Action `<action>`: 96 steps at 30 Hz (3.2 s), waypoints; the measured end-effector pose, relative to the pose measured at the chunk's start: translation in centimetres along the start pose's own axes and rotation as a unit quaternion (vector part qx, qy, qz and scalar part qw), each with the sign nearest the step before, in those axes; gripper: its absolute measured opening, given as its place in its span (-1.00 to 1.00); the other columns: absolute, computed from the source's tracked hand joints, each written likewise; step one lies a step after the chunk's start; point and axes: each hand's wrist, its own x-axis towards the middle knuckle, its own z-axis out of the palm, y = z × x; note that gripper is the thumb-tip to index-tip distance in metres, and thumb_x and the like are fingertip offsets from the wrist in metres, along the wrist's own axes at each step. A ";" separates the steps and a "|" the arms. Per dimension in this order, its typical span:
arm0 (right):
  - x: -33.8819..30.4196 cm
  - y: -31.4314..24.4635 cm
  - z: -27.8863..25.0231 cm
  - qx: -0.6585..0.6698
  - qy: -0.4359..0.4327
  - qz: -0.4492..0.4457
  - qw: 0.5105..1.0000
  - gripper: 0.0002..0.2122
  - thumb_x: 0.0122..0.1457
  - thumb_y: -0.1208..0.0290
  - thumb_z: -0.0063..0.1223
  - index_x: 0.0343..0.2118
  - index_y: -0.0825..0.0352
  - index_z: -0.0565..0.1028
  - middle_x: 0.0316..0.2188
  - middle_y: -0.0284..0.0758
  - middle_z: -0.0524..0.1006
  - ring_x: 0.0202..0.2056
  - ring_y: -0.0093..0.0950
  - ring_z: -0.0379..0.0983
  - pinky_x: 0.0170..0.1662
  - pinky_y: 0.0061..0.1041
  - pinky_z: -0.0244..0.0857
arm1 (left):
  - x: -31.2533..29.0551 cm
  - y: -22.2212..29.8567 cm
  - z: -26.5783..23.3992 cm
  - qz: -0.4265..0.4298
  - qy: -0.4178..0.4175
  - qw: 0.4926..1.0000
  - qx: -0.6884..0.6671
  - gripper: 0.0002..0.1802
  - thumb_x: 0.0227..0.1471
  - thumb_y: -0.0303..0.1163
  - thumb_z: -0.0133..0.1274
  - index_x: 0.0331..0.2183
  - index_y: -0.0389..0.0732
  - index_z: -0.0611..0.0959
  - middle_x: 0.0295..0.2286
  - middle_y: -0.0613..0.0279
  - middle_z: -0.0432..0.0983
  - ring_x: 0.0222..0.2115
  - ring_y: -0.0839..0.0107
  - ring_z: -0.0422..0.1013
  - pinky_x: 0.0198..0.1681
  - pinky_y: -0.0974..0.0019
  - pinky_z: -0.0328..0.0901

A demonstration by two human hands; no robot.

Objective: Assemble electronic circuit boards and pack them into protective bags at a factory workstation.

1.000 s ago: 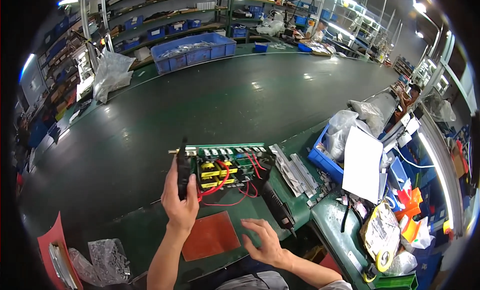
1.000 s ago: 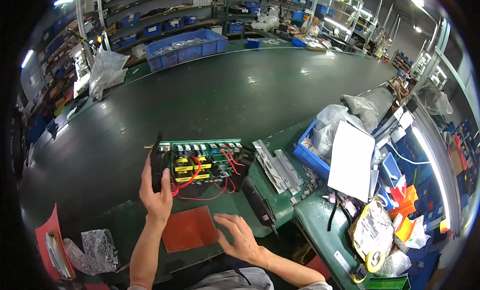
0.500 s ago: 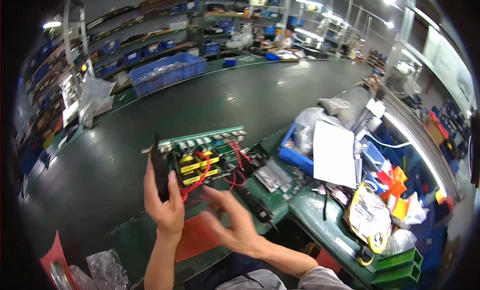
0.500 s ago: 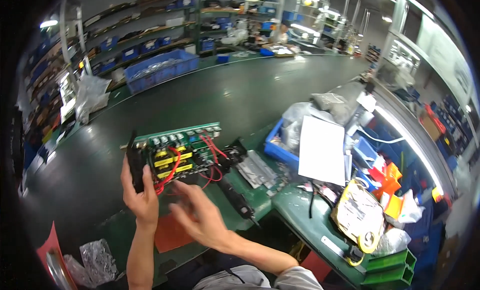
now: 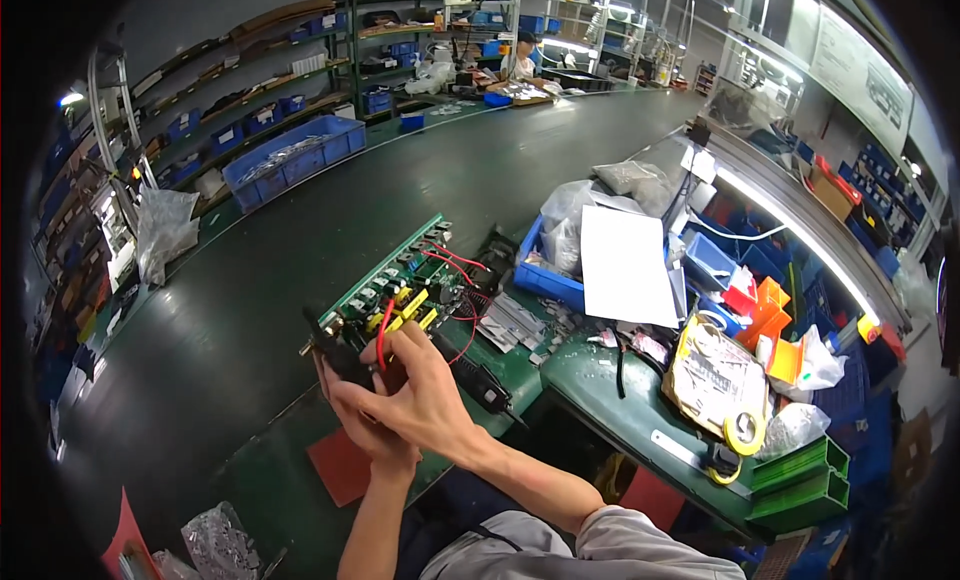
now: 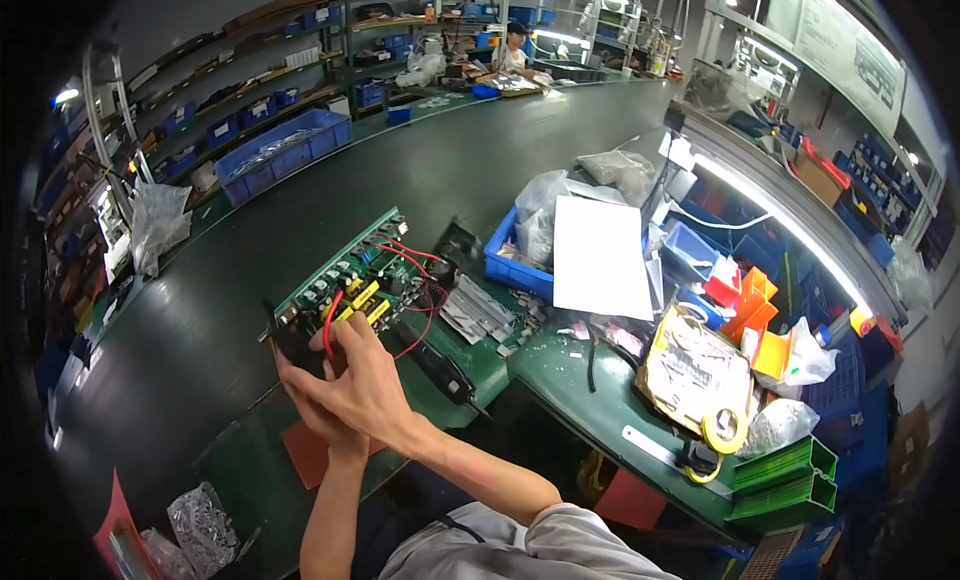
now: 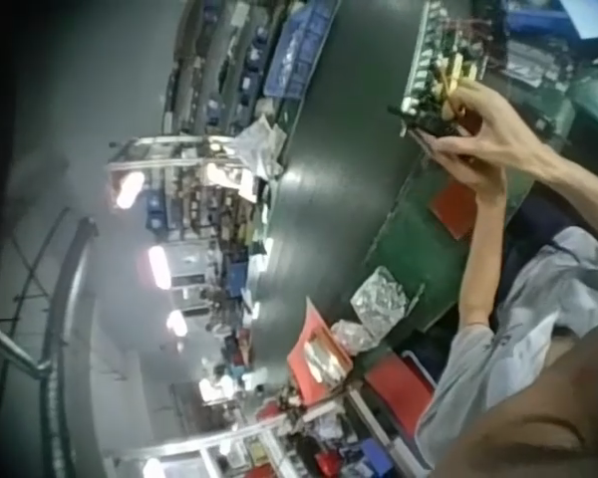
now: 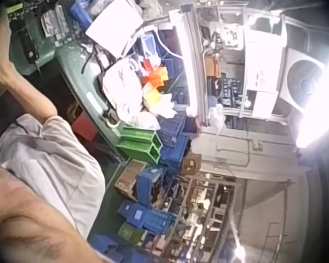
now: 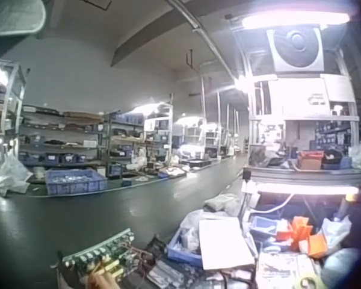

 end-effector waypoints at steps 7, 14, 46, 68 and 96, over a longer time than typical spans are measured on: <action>-0.8 -0.8 -1.5 0.016 -0.003 0.023 1.000 -0.66 -0.11 0.30 0.47 -0.47 0.32 0.44 -0.45 -0.30 0.38 -0.46 -0.41 0.38 -0.42 -0.43 0.30 | -5.0 0.3 0.3 -0.055 0.016 0.991 -0.121 -0.20 0.26 -0.24 0.03 0.28 -0.48 0.05 0.19 -0.20 0.17 0.09 0.04 0.34 0.13 0.03 0.28; -1.6 0.2 -0.8 0.018 -0.037 0.034 0.999 -0.63 -0.08 0.24 0.44 -0.44 0.34 0.42 -0.41 -0.26 0.42 -0.44 -0.31 0.43 -0.39 -0.37 0.33 | -6.4 1.5 -0.7 -0.142 0.015 0.972 -0.186 -0.31 0.35 -0.19 -0.20 0.30 -0.43 0.09 0.21 -0.15 0.15 0.14 0.09 0.28 0.19 0.08 0.20; -1.4 1.5 -0.5 -0.069 -0.101 0.017 0.992 -0.65 -0.11 0.34 0.41 -0.43 0.33 0.38 -0.43 -0.29 0.39 -0.54 -0.43 0.42 -0.49 -0.45 0.35 | -3.6 0.8 -0.9 -0.120 0.034 0.946 -0.298 -0.25 0.11 -0.07 -0.30 0.18 -0.44 0.20 0.24 -0.38 0.01 0.27 -0.18 0.03 0.30 -0.12 -0.04; 22.9 13.8 -13.3 -0.096 0.000 0.194 0.976 -0.55 -0.10 0.57 0.45 -0.46 0.25 0.21 -0.29 -0.33 0.37 -0.33 -0.64 0.32 -0.36 -0.69 0.24 | 15.9 -2.1 21.0 -0.203 -0.347 0.837 -0.371 -0.48 0.07 -0.51 0.04 0.07 -0.44 0.37 0.10 -0.31 0.26 0.12 -0.15 0.26 0.21 0.02 0.14; 38.8 26.0 -30.1 -0.146 0.097 0.157 0.972 -0.64 -0.05 0.53 0.41 -0.47 0.25 0.30 -0.39 -0.35 0.36 -0.54 -0.63 0.21 -0.55 -0.62 0.09 | 22.3 -3.3 24.8 -0.327 -0.567 0.756 -0.021 -0.86 0.11 -0.48 0.12 -0.25 -0.29 0.66 -0.32 0.12 0.58 -0.40 0.35 0.55 -0.32 0.35 0.41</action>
